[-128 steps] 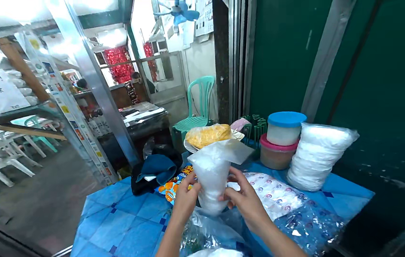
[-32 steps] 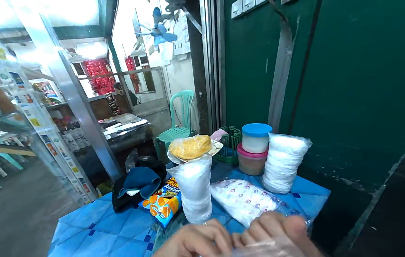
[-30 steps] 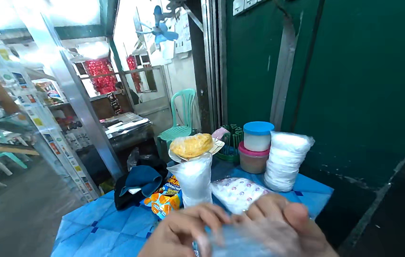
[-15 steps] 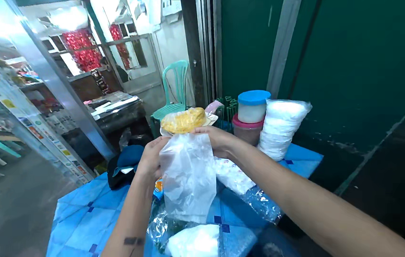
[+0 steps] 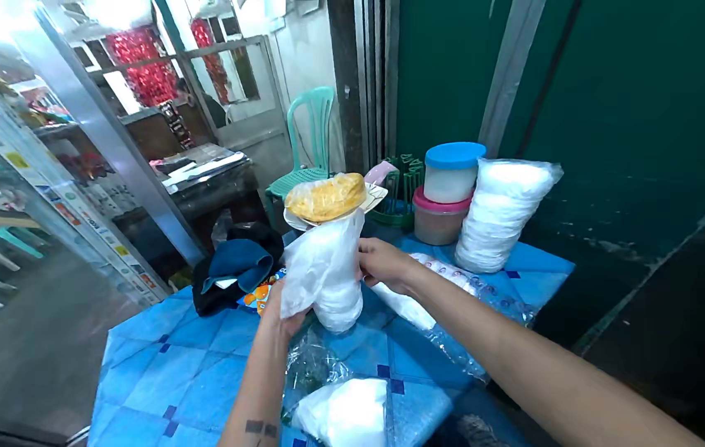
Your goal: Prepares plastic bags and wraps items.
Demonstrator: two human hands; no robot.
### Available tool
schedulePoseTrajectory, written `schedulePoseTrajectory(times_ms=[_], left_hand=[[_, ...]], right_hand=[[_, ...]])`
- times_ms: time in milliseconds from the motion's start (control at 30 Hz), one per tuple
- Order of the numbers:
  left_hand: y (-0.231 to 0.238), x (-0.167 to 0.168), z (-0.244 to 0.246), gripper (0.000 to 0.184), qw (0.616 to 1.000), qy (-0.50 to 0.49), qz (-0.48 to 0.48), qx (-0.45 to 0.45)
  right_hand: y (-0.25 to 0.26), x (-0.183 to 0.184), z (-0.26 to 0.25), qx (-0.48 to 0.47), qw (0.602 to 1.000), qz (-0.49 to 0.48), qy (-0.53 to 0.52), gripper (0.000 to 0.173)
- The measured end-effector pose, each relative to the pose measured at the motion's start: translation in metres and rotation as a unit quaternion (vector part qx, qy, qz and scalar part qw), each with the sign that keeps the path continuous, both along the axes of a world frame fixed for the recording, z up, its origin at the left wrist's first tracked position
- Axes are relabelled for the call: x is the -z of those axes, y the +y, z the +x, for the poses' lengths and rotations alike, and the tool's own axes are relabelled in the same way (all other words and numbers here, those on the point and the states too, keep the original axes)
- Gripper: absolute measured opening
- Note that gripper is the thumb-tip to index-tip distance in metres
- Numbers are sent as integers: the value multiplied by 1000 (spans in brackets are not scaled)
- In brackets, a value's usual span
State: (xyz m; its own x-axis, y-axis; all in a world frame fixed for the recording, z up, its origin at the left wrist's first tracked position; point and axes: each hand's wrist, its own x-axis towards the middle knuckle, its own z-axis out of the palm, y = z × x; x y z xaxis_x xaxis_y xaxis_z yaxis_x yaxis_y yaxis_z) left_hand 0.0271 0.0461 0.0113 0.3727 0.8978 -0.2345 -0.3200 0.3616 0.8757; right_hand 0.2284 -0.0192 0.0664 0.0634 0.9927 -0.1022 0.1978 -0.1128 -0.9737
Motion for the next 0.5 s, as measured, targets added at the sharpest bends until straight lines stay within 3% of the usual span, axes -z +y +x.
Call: schedulePoseTrajectory(times_ms=[100,167,200,300,400,500], left_hand=[[-18,-3,3,16,997,9,73,-31],[-31,-4,1,7,993,-7,115,-31],[-37,-6,-1,14,992,-18,121,-34],[-62,-20,-4,46,991,-27,110,-69],[-82,-24,2,60,990,-40,100,-96],[-91,-23,6,64,987,-44,124,-94]], right_hand=[[3,9,-3,31,999,24,25,19],[0,20,-6,71,991,54,95,18],[-3,26,-9,102,980,74,154,17],[-25,37,-34,231,890,113,377,24],[-51,32,-68,325,777,147,519,31],[-66,23,-88,330,746,155,557,43]])
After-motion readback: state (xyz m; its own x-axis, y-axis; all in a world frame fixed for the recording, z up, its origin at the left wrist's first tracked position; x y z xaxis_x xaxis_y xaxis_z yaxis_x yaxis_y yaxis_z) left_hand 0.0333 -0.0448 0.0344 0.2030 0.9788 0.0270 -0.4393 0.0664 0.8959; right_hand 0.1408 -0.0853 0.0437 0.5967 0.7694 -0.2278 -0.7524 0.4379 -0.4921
